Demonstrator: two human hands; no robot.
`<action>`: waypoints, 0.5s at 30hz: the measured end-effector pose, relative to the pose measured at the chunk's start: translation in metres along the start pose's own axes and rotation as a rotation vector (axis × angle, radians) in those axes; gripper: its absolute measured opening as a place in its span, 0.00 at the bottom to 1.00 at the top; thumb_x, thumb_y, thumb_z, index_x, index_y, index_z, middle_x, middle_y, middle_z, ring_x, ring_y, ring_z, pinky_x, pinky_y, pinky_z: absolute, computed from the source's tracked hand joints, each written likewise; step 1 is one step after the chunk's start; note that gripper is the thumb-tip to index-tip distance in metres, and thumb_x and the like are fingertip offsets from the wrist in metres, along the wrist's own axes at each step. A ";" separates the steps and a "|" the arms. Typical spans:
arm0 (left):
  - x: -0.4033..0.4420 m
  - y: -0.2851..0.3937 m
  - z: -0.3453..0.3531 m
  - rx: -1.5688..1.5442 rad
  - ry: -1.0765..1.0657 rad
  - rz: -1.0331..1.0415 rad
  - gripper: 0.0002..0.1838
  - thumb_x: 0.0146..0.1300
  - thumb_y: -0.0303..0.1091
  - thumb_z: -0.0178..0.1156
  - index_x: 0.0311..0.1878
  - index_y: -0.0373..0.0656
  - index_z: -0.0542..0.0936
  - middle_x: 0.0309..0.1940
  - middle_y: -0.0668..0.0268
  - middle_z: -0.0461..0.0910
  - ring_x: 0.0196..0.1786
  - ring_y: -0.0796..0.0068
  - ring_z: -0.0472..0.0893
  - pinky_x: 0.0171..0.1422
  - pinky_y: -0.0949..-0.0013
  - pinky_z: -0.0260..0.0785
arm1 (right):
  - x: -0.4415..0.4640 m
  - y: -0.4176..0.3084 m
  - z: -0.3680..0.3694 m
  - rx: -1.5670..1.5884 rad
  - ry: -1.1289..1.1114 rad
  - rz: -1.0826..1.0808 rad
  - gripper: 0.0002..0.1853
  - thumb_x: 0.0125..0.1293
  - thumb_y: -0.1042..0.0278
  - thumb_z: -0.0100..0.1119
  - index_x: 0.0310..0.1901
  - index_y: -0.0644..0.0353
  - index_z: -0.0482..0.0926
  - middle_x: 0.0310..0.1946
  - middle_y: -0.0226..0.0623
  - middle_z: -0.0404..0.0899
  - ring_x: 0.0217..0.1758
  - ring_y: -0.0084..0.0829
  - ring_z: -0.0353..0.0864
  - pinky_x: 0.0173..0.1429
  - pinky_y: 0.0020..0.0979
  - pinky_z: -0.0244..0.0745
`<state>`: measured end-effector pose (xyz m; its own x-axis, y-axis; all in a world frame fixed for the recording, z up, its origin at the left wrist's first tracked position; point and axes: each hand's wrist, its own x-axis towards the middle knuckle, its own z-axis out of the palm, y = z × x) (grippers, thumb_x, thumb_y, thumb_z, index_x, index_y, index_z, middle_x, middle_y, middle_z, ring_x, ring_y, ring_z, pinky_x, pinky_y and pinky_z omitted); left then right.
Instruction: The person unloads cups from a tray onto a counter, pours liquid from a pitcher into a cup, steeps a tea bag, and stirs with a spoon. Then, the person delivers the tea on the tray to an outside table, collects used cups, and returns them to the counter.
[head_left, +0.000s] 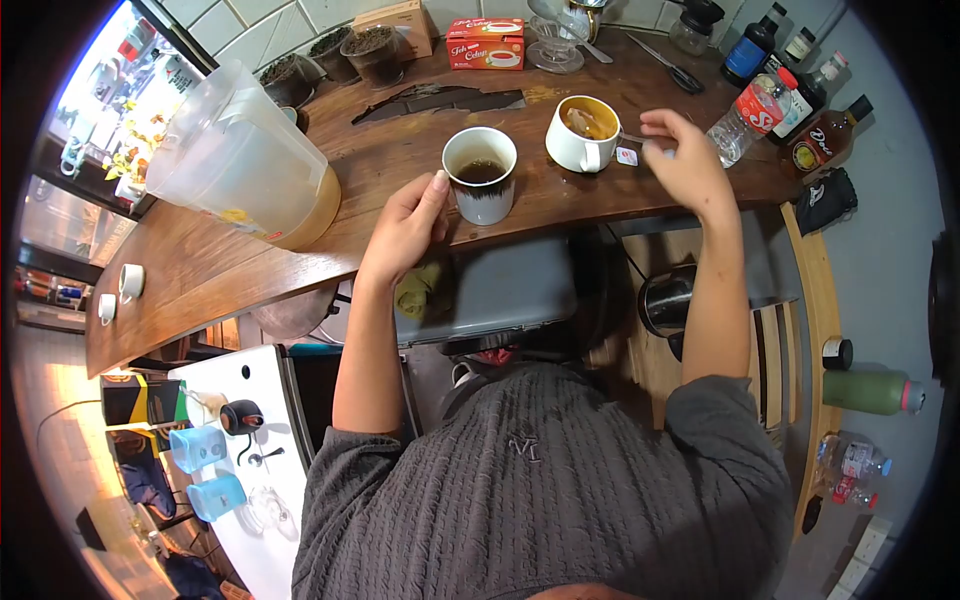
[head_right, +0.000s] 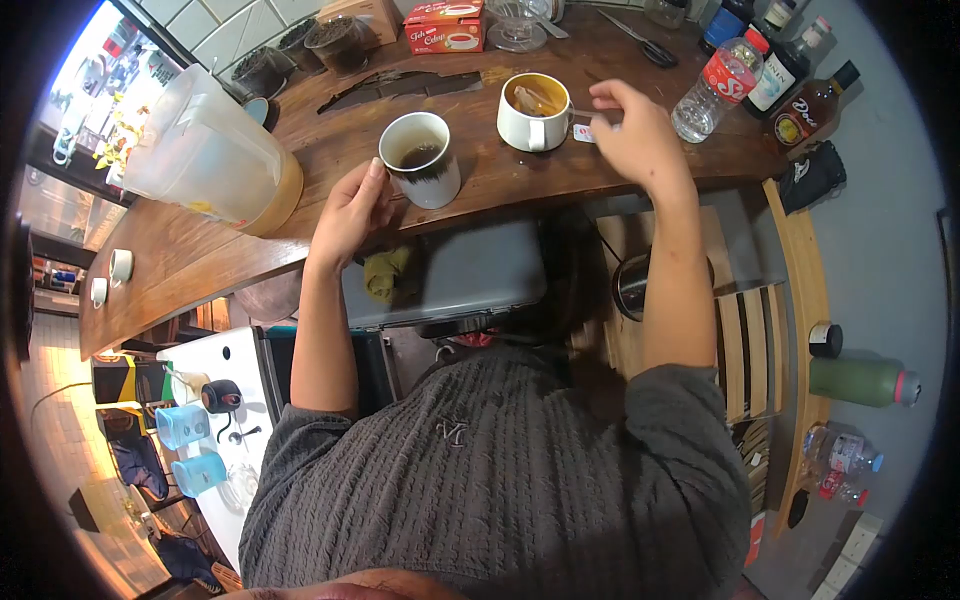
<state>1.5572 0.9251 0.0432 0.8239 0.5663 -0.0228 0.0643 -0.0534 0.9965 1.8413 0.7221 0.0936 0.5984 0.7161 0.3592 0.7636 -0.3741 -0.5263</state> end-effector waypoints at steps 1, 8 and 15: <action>0.002 -0.004 0.000 -0.007 0.013 0.001 0.18 0.76 0.48 0.46 0.36 0.44 0.73 0.25 0.75 0.65 0.28 0.84 0.65 0.31 0.79 0.57 | -0.011 -0.001 -0.001 -0.176 0.077 -0.093 0.20 0.58 0.65 0.61 0.53 0.58 0.78 0.51 0.42 0.81 0.56 0.38 0.76 0.62 0.35 0.67; -0.033 -0.007 0.027 -0.084 0.128 0.147 0.19 0.77 0.44 0.46 0.31 0.43 0.70 0.24 0.76 0.64 0.28 0.85 0.61 0.32 0.78 0.55 | -0.045 -0.043 -0.007 0.237 0.242 -0.338 0.28 0.49 0.70 0.72 0.55 0.57 0.76 0.53 0.39 0.77 0.55 0.39 0.76 0.59 0.37 0.70; -0.108 -0.003 0.075 -0.171 0.367 0.121 0.17 0.76 0.43 0.48 0.40 0.38 0.76 0.28 0.74 0.70 0.30 0.85 0.64 0.35 0.78 0.58 | -0.080 -0.072 0.074 0.739 -0.266 -0.513 0.46 0.43 0.67 0.78 0.67 0.57 0.66 0.63 0.41 0.69 0.62 0.43 0.72 0.64 0.39 0.69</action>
<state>1.5097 0.8026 0.0363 0.5625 0.8213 0.0951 -0.1405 -0.0184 0.9899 1.7203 0.7353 0.0451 0.0861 0.8351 0.5433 0.5167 0.4289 -0.7410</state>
